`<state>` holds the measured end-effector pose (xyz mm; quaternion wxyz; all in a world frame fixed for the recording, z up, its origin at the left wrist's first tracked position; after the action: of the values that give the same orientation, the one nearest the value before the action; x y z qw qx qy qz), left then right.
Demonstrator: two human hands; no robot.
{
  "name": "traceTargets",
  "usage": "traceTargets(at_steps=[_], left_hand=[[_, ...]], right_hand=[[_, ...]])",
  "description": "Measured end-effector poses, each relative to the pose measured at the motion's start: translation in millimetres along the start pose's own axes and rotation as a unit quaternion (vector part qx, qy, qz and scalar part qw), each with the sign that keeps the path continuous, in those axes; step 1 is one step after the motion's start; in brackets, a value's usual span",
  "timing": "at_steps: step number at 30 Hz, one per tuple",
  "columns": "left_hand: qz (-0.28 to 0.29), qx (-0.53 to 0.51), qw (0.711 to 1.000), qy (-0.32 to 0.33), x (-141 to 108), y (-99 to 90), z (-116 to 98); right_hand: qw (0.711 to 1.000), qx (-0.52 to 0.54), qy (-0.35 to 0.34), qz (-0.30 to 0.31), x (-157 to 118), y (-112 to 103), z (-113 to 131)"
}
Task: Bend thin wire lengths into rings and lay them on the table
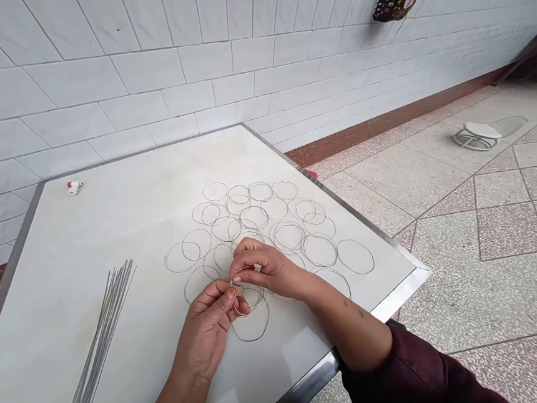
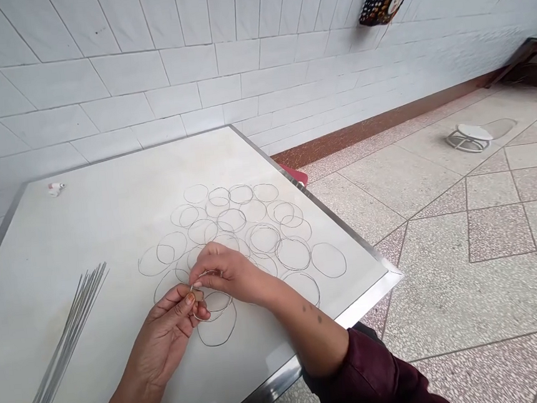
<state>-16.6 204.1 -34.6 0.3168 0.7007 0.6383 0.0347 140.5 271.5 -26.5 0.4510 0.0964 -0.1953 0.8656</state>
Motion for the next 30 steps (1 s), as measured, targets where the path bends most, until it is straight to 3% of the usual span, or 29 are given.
traceTargets(at_steps=[15,30], left_hand=[[0.01,-0.079,0.997,-0.025,0.2,2.1,1.8],[0.01,-0.08,0.996,-0.03,1.2,0.2,2.5]], right_hand=[[1.0,-0.02,-0.024,0.004,2.0,-1.5,2.7],[1.0,-0.013,-0.024,0.005,1.6,-1.8,-0.6]])
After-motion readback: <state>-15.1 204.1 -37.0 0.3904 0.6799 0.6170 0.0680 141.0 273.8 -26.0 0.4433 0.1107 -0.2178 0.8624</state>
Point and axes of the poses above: each hand's wrist, its own x-axis towards the middle knuckle, its own y-axis out of the palm, z = x × y, the point moved 2 cm from there along x, towards the middle knuckle, and after that the axes turned 3 degrees about -y, right-handed, at the moved point
